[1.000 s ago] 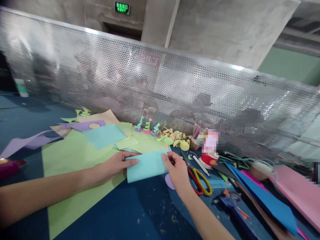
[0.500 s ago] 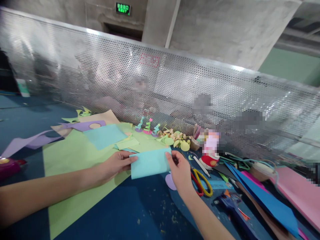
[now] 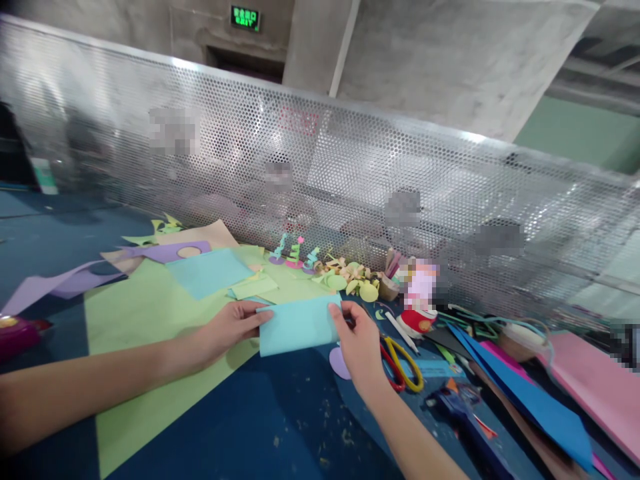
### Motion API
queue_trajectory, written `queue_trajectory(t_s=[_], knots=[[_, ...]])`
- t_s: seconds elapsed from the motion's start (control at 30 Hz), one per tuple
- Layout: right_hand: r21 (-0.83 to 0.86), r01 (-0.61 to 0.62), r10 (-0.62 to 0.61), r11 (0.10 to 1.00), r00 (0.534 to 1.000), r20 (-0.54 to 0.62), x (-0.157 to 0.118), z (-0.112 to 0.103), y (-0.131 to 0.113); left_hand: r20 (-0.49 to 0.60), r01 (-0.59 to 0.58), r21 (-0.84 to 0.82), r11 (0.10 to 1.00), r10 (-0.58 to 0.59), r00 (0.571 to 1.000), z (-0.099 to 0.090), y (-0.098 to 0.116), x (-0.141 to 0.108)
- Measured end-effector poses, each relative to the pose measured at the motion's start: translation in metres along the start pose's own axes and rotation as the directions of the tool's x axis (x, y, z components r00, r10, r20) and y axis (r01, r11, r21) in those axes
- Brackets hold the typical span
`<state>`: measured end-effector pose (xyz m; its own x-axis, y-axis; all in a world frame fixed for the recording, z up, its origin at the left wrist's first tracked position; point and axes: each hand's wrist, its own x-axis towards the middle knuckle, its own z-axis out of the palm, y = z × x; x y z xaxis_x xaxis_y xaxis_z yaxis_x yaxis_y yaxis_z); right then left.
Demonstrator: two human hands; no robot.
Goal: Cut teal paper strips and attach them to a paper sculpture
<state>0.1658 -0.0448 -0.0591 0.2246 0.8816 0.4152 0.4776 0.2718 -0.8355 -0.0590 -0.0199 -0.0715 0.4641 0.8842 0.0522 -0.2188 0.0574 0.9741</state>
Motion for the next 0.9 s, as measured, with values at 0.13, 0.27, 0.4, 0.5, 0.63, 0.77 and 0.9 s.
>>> queue_trajectory(t_s=[0.13,0.27,0.4,0.5,0.63,0.77,0.9], knots=[[-0.073,0.035,-0.036,0.997,0.999,-0.017,0.0,0.0,0.002,0.006,-0.005,-0.01,1.0,0.005,1.0,0.0,0.0,-0.001],[-0.17,0.093,-0.1,0.981,0.995,-0.032,0.0,-0.002,0.002,0.039,-0.017,-0.011,1.0,0.018,0.999,0.0,-0.001,-0.001],[-0.246,0.16,-0.17,0.956,0.985,-0.02,-0.001,-0.003,0.0,0.079,0.047,0.0,0.999,-0.047,0.996,0.002,0.001,-0.002],[-0.323,0.229,-0.243,0.919,0.97,-0.006,-0.003,-0.004,-0.004,0.169,0.114,-0.012,0.993,-0.11,0.98,0.006,0.008,-0.004],[-0.394,0.334,-0.361,0.856,0.932,0.005,-0.005,-0.005,-0.011,0.284,0.189,-0.012,0.982,-0.178,0.942,0.013,0.021,-0.011],[-0.422,0.381,-0.428,0.823,0.904,-0.02,-0.005,-0.007,-0.018,0.292,0.223,-0.069,0.972,-0.194,0.936,0.02,0.026,-0.02],[-0.46,0.396,-0.461,0.795,0.887,-0.033,-0.004,-0.011,-0.023,0.272,0.22,-0.048,0.974,-0.199,0.941,0.028,0.02,-0.025]])
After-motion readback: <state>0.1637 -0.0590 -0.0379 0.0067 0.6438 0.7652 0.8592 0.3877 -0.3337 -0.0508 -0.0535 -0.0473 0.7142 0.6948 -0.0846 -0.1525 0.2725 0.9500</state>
